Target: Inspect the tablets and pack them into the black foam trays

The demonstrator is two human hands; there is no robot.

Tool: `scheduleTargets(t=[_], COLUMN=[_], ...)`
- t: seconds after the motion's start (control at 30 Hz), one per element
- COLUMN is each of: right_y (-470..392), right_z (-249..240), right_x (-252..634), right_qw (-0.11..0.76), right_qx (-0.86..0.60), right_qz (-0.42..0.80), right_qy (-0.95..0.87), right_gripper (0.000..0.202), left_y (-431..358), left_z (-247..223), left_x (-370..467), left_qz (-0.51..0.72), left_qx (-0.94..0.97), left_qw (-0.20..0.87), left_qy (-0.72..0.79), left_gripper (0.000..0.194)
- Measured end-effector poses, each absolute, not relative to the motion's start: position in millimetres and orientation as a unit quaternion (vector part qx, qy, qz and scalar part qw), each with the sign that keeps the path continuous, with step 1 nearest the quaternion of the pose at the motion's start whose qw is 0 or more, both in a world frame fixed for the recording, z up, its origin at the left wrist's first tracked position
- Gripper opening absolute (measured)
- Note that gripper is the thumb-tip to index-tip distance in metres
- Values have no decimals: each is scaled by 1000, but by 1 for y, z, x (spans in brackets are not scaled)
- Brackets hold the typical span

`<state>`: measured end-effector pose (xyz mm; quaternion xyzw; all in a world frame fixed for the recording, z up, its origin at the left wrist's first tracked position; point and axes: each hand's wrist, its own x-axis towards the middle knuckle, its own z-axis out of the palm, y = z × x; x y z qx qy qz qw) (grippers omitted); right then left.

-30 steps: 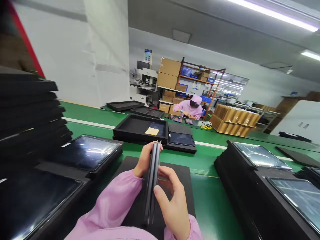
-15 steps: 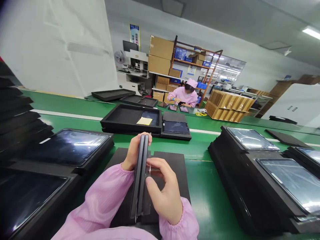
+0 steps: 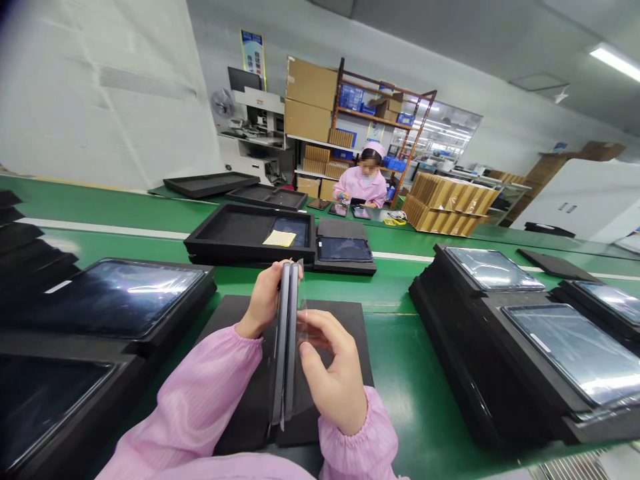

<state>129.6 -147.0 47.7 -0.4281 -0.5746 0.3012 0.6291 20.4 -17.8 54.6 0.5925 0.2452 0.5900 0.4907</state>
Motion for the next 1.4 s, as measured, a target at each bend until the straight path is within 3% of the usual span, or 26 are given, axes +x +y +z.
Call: scheduleTargets(t=[0.67, 1.03, 1.4], right_y=[-156, -152, -144], right_z=[54, 57, 50], right_x=[146, 161, 167], right_qw=[619, 597, 535], right_qx=[-451, -434, -423], right_qz=[295, 341, 394], right_qy=[-571, -582, -616], right_gripper=[31, 32, 52], left_y=[-16, -16, -17], left_z=[50, 48, 47], left_x=[31, 31, 27], left_qz=[582, 598, 611], left_qx=[623, 646, 638], left_qw=[458, 368, 332], left_qy=[251, 299, 331], left_gripper=[71, 63, 55])
